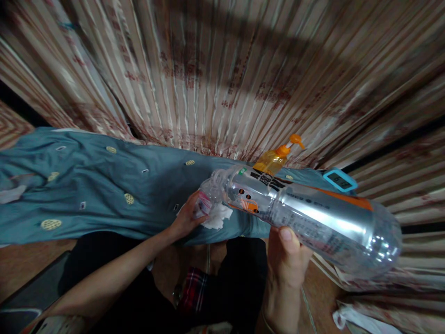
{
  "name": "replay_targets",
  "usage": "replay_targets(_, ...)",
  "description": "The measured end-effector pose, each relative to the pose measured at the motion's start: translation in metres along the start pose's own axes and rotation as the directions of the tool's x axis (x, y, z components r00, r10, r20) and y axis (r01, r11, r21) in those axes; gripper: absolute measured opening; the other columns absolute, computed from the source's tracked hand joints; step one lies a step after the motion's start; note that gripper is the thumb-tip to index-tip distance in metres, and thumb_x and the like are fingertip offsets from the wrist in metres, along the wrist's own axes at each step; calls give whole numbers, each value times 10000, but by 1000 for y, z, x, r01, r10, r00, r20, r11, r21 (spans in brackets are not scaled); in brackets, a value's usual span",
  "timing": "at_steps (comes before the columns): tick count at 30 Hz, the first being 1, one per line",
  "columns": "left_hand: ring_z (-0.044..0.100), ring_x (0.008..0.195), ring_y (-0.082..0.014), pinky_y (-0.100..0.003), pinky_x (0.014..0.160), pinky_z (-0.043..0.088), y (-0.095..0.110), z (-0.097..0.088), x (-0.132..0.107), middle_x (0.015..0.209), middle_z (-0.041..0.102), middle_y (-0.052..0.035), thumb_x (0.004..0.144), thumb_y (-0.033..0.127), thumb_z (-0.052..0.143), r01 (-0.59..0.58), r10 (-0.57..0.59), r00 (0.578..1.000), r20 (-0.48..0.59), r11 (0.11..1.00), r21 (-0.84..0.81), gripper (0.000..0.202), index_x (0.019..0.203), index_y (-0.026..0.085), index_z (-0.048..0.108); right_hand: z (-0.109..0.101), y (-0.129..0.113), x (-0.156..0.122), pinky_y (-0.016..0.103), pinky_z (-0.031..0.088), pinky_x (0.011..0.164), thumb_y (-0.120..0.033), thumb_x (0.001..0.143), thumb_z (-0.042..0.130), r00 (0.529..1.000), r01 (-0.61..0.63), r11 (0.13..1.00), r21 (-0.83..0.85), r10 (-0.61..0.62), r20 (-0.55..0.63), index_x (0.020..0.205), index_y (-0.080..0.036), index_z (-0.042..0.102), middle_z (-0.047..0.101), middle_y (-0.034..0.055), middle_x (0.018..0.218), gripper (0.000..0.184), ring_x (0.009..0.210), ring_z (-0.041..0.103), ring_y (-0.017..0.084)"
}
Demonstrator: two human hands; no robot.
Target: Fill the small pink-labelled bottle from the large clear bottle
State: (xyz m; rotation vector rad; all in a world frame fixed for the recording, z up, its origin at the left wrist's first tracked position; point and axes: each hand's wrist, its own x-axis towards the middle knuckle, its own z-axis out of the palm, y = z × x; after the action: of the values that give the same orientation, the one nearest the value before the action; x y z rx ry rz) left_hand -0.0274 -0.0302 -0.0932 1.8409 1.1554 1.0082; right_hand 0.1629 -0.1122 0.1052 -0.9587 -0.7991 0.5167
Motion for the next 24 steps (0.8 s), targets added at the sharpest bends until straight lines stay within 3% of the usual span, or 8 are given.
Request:
replay_targets(6,439,1498,-383,-619,1251,350,-2,0,-1,1595,460,-206,755,343,813,-18,18,1000,-11,1000,10,861,1503,174,421,2,-3,-1,587,492,1080,-382,604,824,1000,15,1000,-9,-15,-2,1212,-274,675,670,43,1301,635,1313,580,319)
replay_targets(14,420,1515,-364,-603,1258,343,-4,1,-1,1599,456,-202,766,339,814,-29,29,1000,-4,999,23,859,1506,178,408,1,-3,-1,572,477,1103,-404,605,836,1000,6,1000,-22,-6,-4,1130,-224,710,674,73,1289,569,1343,552,326)
replay_targets(24,434,1507,-365,-608,1253,354,-3,1,-1,1597,471,-176,742,332,826,-13,14,1000,-17,1000,8,867,1500,207,424,1,-3,-2,609,474,1107,-409,596,811,1000,-1,999,-39,0,-14,1128,-255,701,675,47,1295,564,1352,549,324)
